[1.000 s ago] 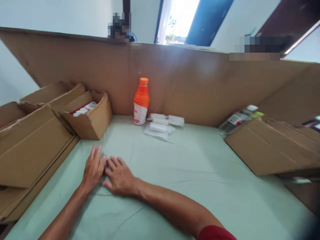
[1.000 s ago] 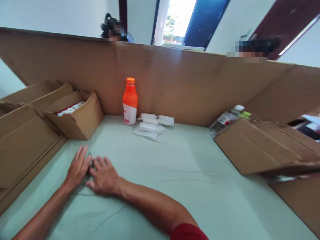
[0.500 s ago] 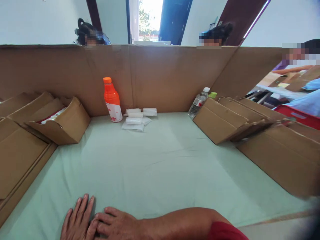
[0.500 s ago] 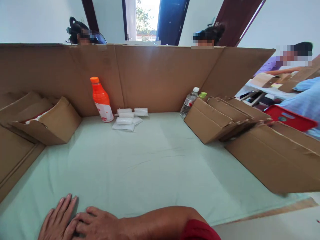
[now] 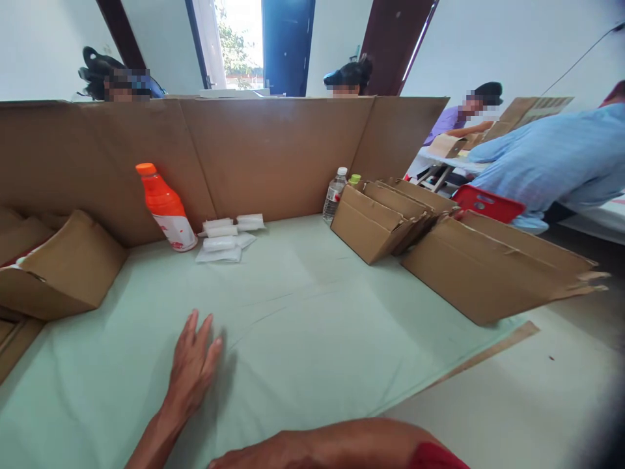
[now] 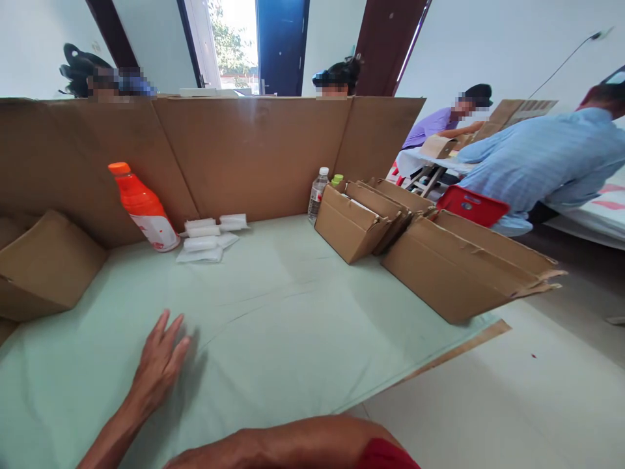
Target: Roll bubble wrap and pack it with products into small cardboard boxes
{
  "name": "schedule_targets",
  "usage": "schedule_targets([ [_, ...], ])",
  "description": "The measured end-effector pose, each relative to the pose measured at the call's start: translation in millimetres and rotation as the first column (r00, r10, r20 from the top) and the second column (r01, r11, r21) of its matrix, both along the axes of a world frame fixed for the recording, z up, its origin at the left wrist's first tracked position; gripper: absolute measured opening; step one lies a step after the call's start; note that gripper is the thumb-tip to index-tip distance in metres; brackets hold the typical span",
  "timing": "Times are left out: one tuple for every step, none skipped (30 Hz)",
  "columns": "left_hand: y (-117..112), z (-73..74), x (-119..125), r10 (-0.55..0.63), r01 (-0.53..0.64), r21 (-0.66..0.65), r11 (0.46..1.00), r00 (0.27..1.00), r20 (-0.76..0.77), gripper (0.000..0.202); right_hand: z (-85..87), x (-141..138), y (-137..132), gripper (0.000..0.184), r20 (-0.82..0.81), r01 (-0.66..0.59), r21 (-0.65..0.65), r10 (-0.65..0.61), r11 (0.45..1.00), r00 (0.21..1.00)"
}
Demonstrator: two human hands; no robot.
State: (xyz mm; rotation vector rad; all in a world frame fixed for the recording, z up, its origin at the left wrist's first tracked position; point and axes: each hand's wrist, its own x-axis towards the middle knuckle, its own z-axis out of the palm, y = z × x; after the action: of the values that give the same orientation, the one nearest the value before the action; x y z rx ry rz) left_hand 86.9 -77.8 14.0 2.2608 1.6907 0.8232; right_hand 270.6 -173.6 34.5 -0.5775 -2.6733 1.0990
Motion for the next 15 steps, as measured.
schedule_targets([
  [13.8,5.6,22.6,-0.042,0.042,0.014,0.999,0.999,0.005,0.053,1.4,6.5,-0.4,0.020,-0.001,-0.005,-0.057,0.005,0.998,1.000],
  [25.2,9.7,44.0,-0.087,0.087,0.021,0.996,0.996,-0.002,0.052,3.9,14.8,-1.0,0.019,-0.002,-0.005,-0.099,0.005,0.995,1.000],
  [33.6,12.3,64.0,-0.131,0.132,0.012,0.991,0.991,-0.020,0.052,7.7,25.2,-1.6,0.020,-0.004,0.010,-0.127,-0.010,0.992,1.000],
  [38.6,13.4,82.2,-0.173,0.173,-0.008,0.985,0.984,-0.047,0.051,13.0,37.9,-2.2,0.023,-0.009,0.049,-0.164,-0.051,0.985,0.999],
  [39.8,13.3,98.7,-0.216,0.214,-0.040,0.976,0.973,-0.080,0.051,19.7,52.8,-2.3,0.028,-0.014,0.110,-0.196,-0.115,0.974,0.993],
  [37.1,12.4,113.2,-0.258,0.250,-0.077,0.965,0.959,-0.115,0.051,27.8,69.5,-1.7,0.033,-0.021,0.192,-0.213,-0.201,0.958,0.979],
  [30.7,11.0,125.6,-0.304,0.289,-0.112,0.951,0.941,-0.150,0.051,37.1,87.6,0.0,0.036,-0.032,0.288,-0.208,-0.301,0.935,0.953],
  [21.1,9.5,135.6,-0.355,0.332,-0.144,0.932,0.918,-0.179,0.052,47.2,106.8,3.5,0.036,-0.046,0.387,-0.174,-0.400,0.905,0.915],
  [8.8,8.5,143.3,-0.411,0.381,-0.172,0.908,0.890,-0.199,0.054,58.0,126.9,9.2,0.034,-0.065,0.485,-0.106,-0.493,0.868,0.868],
  [-5.4,8.2,148.9,-0.471,0.436,-0.196,0.879,0.857,-0.208,0.056,69.3,147.7,17.7,0.031,-0.091,0.577,-0.016,-0.576,0.816,0.812],
  [-20.5,8.6,152.6,-0.534,0.494,-0.216,0.842,0.820,-0.205,0.059,80.9,169.0,29.3,0.028,-0.115,0.656,0.088,-0.646,0.750,0.754],
  [-35.7,9.5,154.9,-0.598,0.556,-0.232,0.798,0.779,-0.191,0.062,92.5,190.8,44.0,0.028,-0.145,0.731,0.203,-0.718,0.652,0.681],
  [-50.2,10.6,156.2,-0.655,0.613,-0.242,0.752,0.737,-0.169,0.065,103.8,212.9,61.4,0.028,-0.182,0.786,0.328,-0.782,0.523,0.596],
  [-63.3,11.5,157.0,-0.702,0.661,-0.246,0.709,0.697,-0.147,0.069,114.4,235.1,81.0,0.029,-0.222,0.805,0.449,-0.824,0.389,0.522],
  [-74.7,11.6,157.5,-0.741,0.703,-0.243,0.668,0.659,-0.128,0.072,123.9,257.3,101.7,0.032,-0.257,0.798,0.547,-0.856,0.253,0.448],
])
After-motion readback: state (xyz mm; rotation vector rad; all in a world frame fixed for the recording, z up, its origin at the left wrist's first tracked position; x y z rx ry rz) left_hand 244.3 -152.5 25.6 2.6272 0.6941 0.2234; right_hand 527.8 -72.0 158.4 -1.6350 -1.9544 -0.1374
